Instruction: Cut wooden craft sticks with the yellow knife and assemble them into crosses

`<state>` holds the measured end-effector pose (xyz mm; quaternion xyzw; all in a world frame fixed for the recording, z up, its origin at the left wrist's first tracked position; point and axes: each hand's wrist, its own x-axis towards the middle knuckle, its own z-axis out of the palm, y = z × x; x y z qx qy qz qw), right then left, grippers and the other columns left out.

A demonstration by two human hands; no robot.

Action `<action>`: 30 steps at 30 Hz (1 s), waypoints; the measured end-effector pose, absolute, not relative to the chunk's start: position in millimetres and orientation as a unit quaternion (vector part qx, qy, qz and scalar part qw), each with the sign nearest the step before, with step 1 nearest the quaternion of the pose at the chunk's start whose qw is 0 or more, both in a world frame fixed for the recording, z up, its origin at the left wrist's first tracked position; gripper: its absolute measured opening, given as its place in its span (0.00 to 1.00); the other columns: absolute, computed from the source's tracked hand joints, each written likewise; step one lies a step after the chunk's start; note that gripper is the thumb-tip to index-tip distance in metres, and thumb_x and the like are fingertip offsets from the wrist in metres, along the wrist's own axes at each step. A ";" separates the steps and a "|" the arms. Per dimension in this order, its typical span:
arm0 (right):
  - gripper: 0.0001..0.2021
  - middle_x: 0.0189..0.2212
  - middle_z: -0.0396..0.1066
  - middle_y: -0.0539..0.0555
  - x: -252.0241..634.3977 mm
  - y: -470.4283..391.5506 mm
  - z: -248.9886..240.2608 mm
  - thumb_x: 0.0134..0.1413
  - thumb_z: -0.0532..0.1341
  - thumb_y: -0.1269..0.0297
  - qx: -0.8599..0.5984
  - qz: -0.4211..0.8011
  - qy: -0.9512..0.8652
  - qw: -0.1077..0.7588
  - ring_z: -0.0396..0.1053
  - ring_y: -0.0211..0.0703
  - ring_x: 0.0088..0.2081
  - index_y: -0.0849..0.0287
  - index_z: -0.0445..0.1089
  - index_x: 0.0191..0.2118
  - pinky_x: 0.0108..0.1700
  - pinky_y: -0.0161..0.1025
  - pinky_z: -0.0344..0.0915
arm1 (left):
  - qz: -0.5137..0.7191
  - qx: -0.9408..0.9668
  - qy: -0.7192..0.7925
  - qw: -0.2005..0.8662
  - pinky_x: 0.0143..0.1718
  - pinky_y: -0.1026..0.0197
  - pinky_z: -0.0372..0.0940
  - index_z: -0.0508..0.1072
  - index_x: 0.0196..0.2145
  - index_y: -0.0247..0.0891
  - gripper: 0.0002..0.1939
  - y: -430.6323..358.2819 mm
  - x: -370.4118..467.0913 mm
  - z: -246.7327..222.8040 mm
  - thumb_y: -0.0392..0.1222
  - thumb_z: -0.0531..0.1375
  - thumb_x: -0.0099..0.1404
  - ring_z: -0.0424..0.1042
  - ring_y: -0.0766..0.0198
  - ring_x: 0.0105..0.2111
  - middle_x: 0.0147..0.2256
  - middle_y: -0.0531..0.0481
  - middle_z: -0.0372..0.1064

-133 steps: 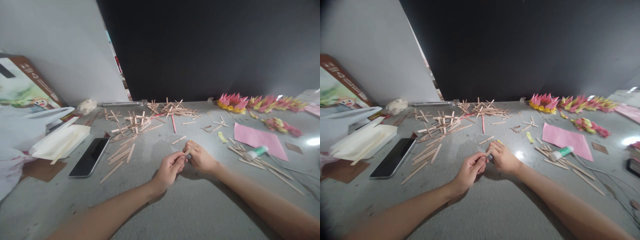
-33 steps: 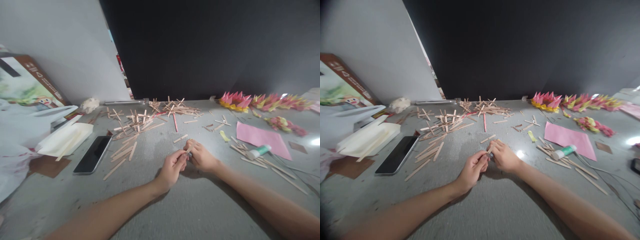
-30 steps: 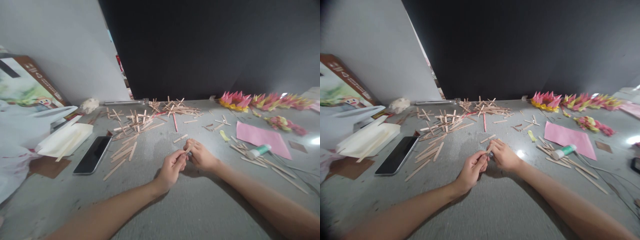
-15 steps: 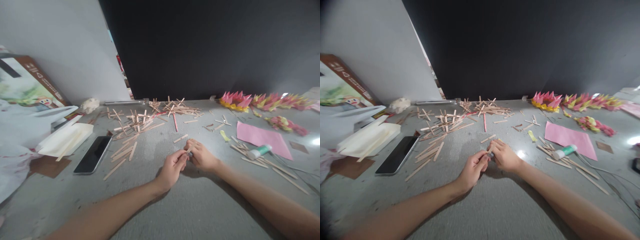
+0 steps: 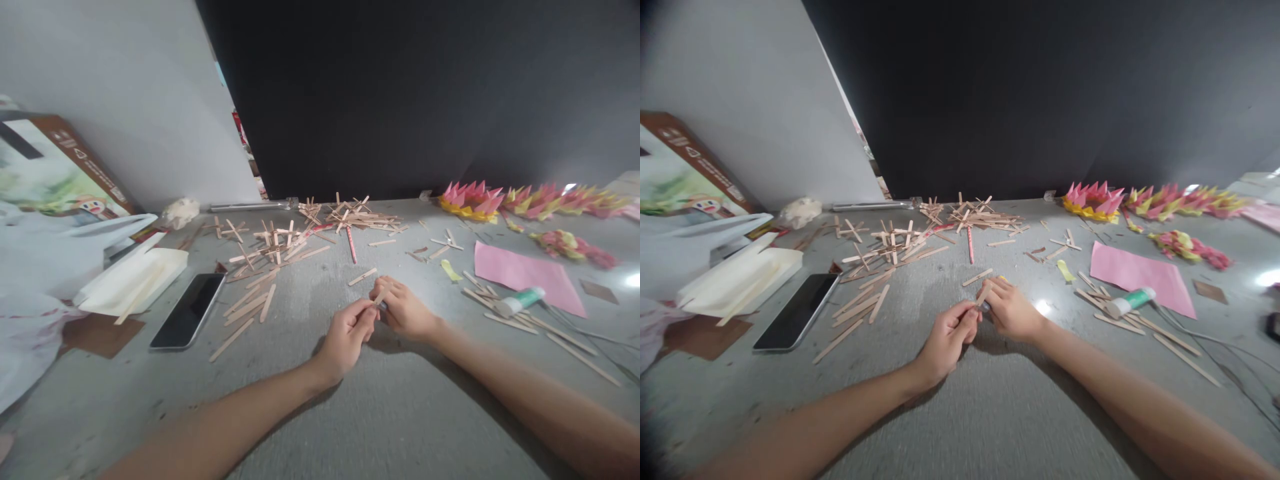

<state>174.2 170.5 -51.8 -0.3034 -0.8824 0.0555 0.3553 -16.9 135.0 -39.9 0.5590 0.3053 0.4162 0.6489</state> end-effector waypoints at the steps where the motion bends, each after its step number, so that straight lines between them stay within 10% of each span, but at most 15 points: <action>1: 0.16 0.34 0.64 0.54 173.8 170.4 -52.5 0.52 0.54 0.81 -0.305 0.053 -0.882 0.356 0.62 0.50 0.35 0.53 0.59 0.41 0.38 0.46 0.63 | 0.415 0.560 0.306 0.649 0.24 0.64 0.44 0.67 0.33 0.38 0.23 135.0 -16.5 -39.3 0.62 0.58 0.73 0.46 0.70 0.21 0.21 0.61 0.48; 30: 0.13 0.34 0.66 0.55 167.1 167.8 -51.7 0.54 0.53 0.81 -0.332 0.038 -0.873 0.355 0.63 0.51 0.36 0.53 0.60 0.39 0.38 0.46 0.64 | 0.432 0.544 0.306 0.651 0.24 0.64 0.45 0.66 0.36 0.38 0.22 137.2 -14.0 -46.9 0.61 0.57 0.74 0.45 0.71 0.21 0.22 0.62 0.46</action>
